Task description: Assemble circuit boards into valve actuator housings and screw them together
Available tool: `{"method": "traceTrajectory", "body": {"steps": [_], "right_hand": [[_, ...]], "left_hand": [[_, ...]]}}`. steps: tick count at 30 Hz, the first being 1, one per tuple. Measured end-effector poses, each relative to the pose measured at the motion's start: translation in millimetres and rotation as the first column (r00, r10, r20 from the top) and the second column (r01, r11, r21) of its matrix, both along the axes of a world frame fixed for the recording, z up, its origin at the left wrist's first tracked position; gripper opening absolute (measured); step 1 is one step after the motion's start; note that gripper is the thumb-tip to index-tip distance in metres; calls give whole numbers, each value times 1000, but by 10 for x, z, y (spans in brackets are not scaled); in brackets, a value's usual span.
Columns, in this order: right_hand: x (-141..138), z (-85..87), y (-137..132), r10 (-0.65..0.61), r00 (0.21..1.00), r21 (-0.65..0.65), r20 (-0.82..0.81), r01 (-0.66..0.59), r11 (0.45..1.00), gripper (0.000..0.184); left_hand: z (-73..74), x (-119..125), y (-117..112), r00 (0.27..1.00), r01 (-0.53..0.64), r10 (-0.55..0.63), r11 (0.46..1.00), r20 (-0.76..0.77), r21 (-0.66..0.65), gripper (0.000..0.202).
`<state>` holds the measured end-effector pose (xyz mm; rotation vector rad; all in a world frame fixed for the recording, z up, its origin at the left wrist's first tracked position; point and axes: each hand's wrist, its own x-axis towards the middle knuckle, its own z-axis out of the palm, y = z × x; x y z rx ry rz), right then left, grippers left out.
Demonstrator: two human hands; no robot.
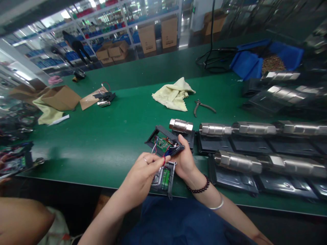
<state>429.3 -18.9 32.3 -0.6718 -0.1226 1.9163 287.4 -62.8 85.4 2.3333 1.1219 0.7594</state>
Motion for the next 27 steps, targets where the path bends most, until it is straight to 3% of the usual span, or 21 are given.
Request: {"method": "traceTrajectory", "body": {"steps": [4, 7, 9, 14, 17, 19, 24, 27], "right_hand": [[-7, -4, -14, 25, 1000, -13, 17, -24, 1000, 36], [-4, 2, -26, 53, 998, -25, 22, -53, 998, 36], [-1, 5, -31, 48, 999, -28, 20, -48, 998, 35], [4, 15, -39, 72, 997, -40, -25, -73, 997, 34], [3, 31, -45, 70, 997, -53, -30, -71, 996, 33], [4, 39, -49, 55, 998, -65, -10, -55, 996, 32], [25, 35, -58, -29, 994, -36, 102, 32, 999, 31], [46, 37, -75, -101, 983, 26, 152, 98, 995, 29]], "left_hand": [[-122, 76, -105, 996, -38, 56, 975, -76, 217, 32], [-156, 154, -144, 979, -140, 176, 948, -103, 285, 11], [-170, 208, -164, 959, -191, 246, 929, -143, 316, 12], [-191, 382, -327, 871, -22, 198, 930, -449, 367, 30], [-201, 480, -450, 770, 13, 272, 898, -578, 441, 35], [-224, 499, -475, 764, -8, 301, 889, -571, 458, 36], [-333, 423, -370, 903, -204, 323, 903, -284, 379, 28], [-409, 393, -355, 858, -417, 492, 835, -147, 359, 35]]}}
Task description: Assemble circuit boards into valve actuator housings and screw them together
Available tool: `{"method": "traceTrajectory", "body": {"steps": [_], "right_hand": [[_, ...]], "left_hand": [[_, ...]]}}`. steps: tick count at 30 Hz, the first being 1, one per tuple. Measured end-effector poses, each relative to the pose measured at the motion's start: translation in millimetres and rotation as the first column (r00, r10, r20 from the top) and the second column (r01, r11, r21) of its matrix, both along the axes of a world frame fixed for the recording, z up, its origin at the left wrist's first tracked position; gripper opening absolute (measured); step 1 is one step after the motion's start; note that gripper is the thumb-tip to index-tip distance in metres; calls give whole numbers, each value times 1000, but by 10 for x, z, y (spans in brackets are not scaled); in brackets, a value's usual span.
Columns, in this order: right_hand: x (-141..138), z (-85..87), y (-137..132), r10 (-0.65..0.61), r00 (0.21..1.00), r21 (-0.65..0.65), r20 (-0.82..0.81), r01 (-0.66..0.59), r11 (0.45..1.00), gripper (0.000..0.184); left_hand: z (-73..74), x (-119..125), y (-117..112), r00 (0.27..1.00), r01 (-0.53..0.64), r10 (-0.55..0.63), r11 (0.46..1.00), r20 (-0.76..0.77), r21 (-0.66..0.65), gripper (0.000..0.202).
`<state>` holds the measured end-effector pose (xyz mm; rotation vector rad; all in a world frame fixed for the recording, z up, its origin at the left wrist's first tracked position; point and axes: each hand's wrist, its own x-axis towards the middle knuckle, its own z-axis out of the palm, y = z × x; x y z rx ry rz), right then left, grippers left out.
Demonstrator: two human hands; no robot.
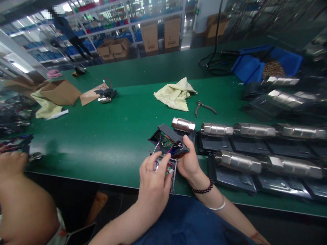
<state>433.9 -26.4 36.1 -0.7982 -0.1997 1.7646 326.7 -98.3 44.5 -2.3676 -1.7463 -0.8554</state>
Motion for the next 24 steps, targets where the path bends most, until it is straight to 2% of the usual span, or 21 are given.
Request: {"method": "traceTrajectory", "body": {"steps": [2, 5, 11, 14, 16, 18, 21, 24], "right_hand": [[8, 6, -20, -1, 1000, 19, 9, 1, 1000, 30], [10, 16, -54, -13, 999, 29, 34, 12, 999, 32], [-2, 5, -87, -49, 992, 115, 119, 35, 993, 38], [-5, -11, -82, -40, 992, 128, 120, 24, 991, 44], [-5, -17, -76, -40, 991, 113, 125, 26, 993, 46], [-7, -15, -72, -39, 990, 97, 136, 26, 995, 47], [-11, -4, -73, -30, 988, 94, 153, 16, 995, 47], [-16, 2, -78, -26, 987, 114, 158, 8, 993, 47]], "left_hand": [[-55, -6, -30, 997, -70, 70, 997, 24, 13, 51], [-134, -15, -81, 999, -48, 48, 999, 18, 1, 65], [-176, -34, -73, 998, -42, 40, 998, 46, 44, 56], [-133, -81, -63, 994, -8, -6, 992, 110, 129, 41], [-95, -140, -65, 988, 46, -70, 983, 135, 179, 21], [-54, -208, -70, 974, 145, -171, 974, 148, 173, 9], [-1, -283, -67, 940, 294, -309, 949, 142, 114, 15], [26, -285, -39, 936, 324, -334, 941, 110, 98, 21]]}}
